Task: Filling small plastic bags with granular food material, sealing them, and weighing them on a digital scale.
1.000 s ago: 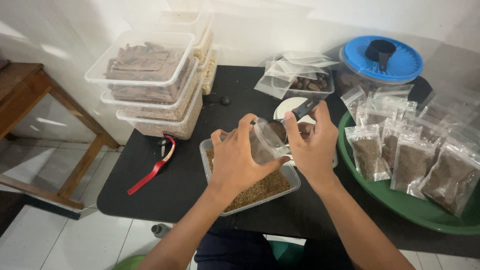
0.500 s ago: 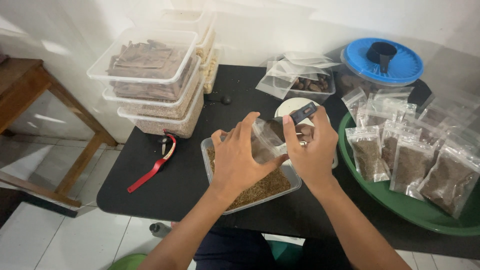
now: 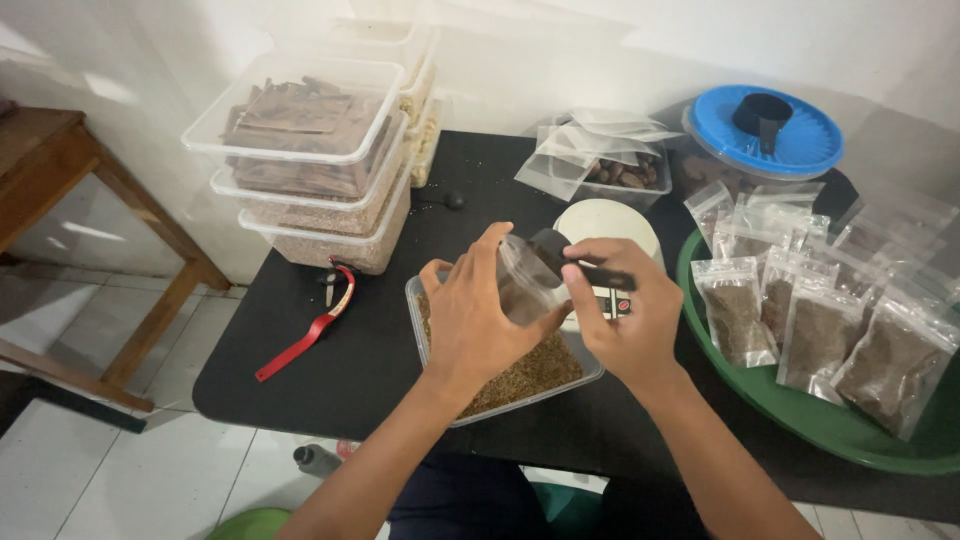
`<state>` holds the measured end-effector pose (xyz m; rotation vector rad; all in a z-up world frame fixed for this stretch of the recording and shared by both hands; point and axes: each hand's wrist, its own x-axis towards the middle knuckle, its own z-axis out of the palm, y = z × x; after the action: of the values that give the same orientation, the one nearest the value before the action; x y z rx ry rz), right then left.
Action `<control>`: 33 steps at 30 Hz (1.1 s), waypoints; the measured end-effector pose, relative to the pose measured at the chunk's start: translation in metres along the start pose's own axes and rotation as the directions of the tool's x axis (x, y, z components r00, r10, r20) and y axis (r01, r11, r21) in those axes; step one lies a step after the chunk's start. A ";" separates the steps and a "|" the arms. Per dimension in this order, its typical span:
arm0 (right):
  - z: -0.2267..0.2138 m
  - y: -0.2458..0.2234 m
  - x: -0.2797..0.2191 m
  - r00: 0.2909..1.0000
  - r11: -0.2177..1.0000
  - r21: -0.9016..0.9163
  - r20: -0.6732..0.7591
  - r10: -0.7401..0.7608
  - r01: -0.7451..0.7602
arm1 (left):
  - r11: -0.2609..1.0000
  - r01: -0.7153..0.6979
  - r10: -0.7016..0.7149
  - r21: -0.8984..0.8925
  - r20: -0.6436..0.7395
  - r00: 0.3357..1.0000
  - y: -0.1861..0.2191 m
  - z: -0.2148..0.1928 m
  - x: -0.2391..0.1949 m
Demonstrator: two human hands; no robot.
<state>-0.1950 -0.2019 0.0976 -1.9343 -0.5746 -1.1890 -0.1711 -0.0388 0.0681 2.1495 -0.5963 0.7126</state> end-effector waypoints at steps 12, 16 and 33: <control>0.004 0.004 -0.009 0.973 0.963 0.142 0.005 -0.230 0.227 | 0.999 -0.031 0.027 -0.028 -0.129 0.991 -0.011 0.012 -0.005; 0.010 -0.002 -0.009 0.949 0.950 0.021 -0.049 -0.311 0.312 | 1.000 -0.005 0.002 -0.028 -0.105 0.995 -0.007 0.005 -0.006; 0.023 0.028 -0.012 0.965 0.950 0.184 -0.024 0.260 -0.252 | 0.665 0.260 -0.068 -0.700 0.290 0.955 -0.095 0.008 0.055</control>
<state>-0.1683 -0.1994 0.0703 -1.7612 -0.3772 -0.9813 -0.0700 0.0010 0.0506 1.4870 -0.6591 0.0513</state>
